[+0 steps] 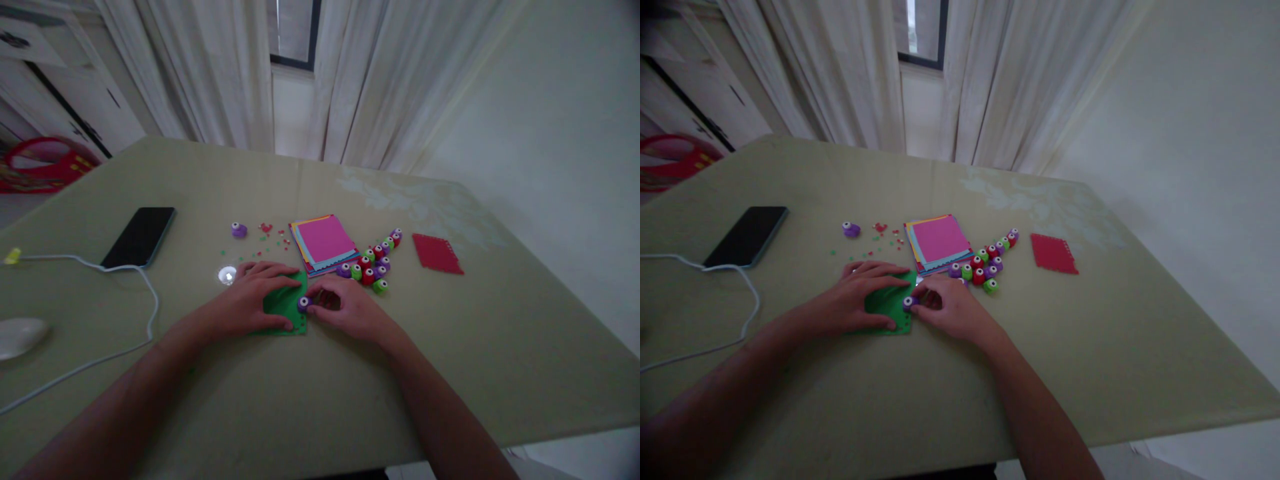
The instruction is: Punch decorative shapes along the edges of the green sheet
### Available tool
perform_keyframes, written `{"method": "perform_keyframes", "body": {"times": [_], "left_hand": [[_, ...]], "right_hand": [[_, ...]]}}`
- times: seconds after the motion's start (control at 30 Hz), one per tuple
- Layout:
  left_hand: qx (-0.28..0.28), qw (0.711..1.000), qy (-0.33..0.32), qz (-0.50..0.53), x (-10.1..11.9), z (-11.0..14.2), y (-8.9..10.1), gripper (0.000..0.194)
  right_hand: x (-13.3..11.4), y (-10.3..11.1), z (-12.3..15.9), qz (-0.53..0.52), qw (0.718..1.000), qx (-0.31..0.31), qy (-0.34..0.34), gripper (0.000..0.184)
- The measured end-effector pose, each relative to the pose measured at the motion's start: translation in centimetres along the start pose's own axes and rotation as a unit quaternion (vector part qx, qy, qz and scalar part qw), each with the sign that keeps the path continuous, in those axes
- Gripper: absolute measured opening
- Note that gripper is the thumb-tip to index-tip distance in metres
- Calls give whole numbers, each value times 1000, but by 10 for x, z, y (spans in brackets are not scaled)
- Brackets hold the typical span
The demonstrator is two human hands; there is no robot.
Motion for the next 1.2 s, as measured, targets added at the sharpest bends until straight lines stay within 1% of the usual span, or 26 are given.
{"method": "perform_keyframes", "body": {"times": [0.17,0.5,1.1,1.2], "left_hand": [[-3,1000,0,-1,-2,0,-1,74],[-2,1000,7,2,1,0,1,74],[-1,1000,8,2,0,0,0,75],[2,1000,6,6,1,-1,1,73]], "right_hand": [[0,0,-1,0,1000,1,-2,19],[0,0,0,-2,1000,1,-1,19],[0,0,-1,7,1000,0,-3,20],[0,1,0,-4,1000,10,-4,22]]}}
Point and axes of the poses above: each hand's wrist, its own z-axis away from the middle knuckle, its own y-axis out of the back of the hand, x = y × z, the point moved 6 cm from there along -z, towards the middle knuckle, and after that the axes turned 10 degrees about -y, right-handed, at the moved point
